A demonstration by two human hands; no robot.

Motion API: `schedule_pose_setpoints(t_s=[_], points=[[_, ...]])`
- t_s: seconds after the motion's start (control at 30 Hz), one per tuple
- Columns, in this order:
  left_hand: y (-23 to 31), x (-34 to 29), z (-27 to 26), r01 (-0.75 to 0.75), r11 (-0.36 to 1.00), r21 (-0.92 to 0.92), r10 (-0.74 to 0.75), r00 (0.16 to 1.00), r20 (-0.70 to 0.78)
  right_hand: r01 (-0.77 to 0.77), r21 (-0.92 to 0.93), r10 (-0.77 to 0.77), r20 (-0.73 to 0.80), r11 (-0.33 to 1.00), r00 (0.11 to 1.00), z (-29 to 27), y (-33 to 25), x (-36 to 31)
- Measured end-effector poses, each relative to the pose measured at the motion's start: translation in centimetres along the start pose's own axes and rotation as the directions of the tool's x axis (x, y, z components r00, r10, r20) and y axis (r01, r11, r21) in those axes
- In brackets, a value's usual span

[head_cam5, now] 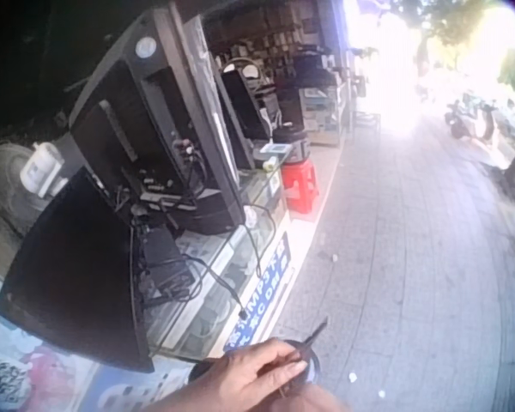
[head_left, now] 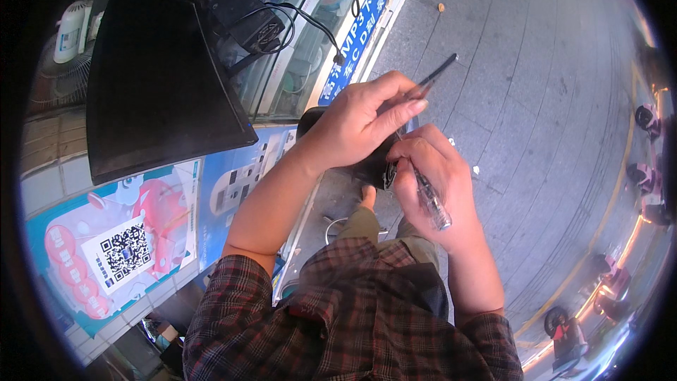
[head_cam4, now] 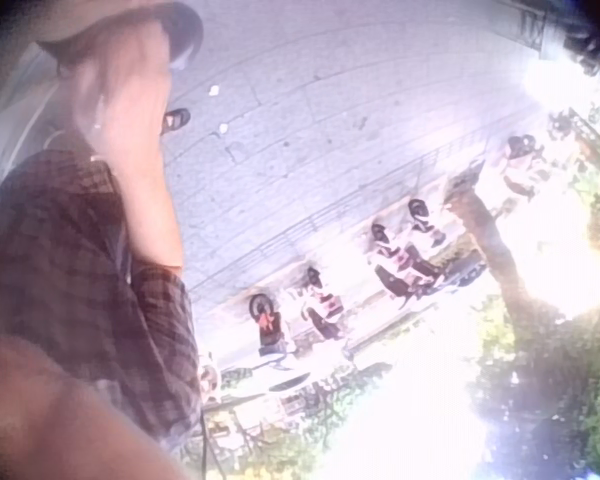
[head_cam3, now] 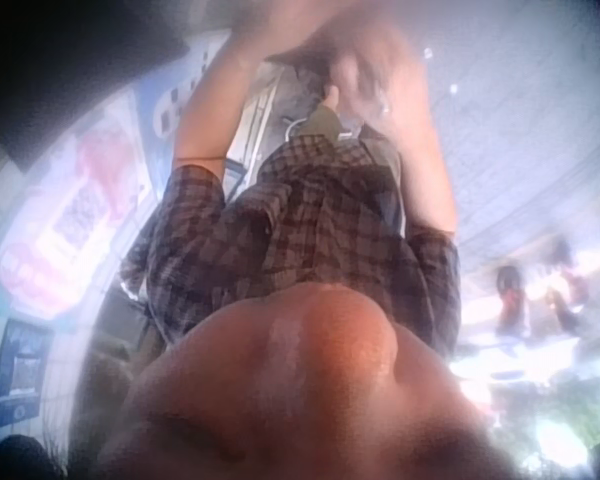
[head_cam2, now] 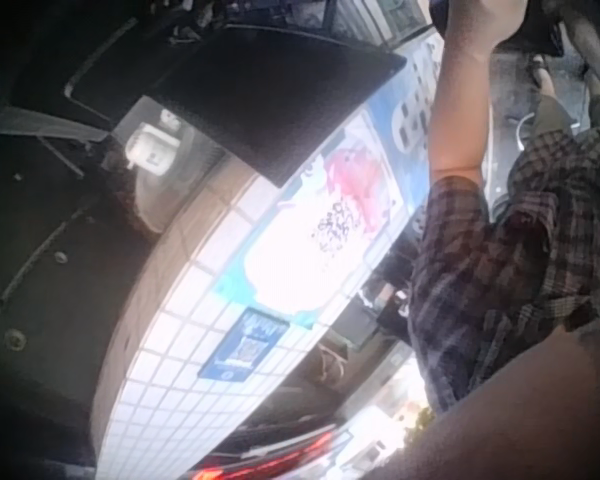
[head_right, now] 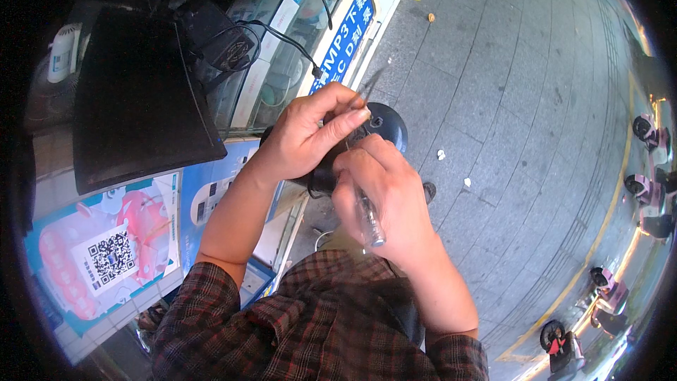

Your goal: The person uses a screwdriver to adjust components on a small black device. They then receive a tablet and a phone from a customer, inspect them, and place them on a workbench.

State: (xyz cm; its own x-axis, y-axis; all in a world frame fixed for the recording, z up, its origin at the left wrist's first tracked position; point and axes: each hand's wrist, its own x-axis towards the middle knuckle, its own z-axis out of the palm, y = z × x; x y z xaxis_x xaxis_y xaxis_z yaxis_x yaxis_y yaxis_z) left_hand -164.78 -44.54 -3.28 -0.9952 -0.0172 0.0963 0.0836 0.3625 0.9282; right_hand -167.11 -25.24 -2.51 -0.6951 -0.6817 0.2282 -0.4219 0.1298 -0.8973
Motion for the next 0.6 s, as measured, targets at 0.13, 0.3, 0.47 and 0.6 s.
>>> schedule_pose_setpoints(t_s=[0.13, 0.3, 0.47, 0.6], points=[[-0.3, 0.1, -0.3, 0.023, 1.0, -0.016, -0.024, 0.999, -0.045, 0.077, 0.1, -0.067, -0.101, 0.992, 0.993, 0.0, 1.3, -0.9], [-0.5, -0.3, -0.2, 0.091, 0.994, -0.064, -0.095, 0.993, -0.074, 0.105, 0.203, -0.044, -0.284, 0.973, 0.958, -0.6, 3.3, -4.7], [-1.2, -0.2, -0.2, 0.126, 0.988, -0.094, -0.132, 0.989, -0.068, 0.078, 0.253, -0.002, -0.285, 0.964, 0.958, -1.1, 3.7, -6.7], [-0.6, -0.4, 0.1, 0.104, 0.995, -0.012, -0.104, 0.991, -0.087, 0.063, 0.243, 0.012, -0.294, 0.968, 0.956, -1.6, 3.9, -7.6]])
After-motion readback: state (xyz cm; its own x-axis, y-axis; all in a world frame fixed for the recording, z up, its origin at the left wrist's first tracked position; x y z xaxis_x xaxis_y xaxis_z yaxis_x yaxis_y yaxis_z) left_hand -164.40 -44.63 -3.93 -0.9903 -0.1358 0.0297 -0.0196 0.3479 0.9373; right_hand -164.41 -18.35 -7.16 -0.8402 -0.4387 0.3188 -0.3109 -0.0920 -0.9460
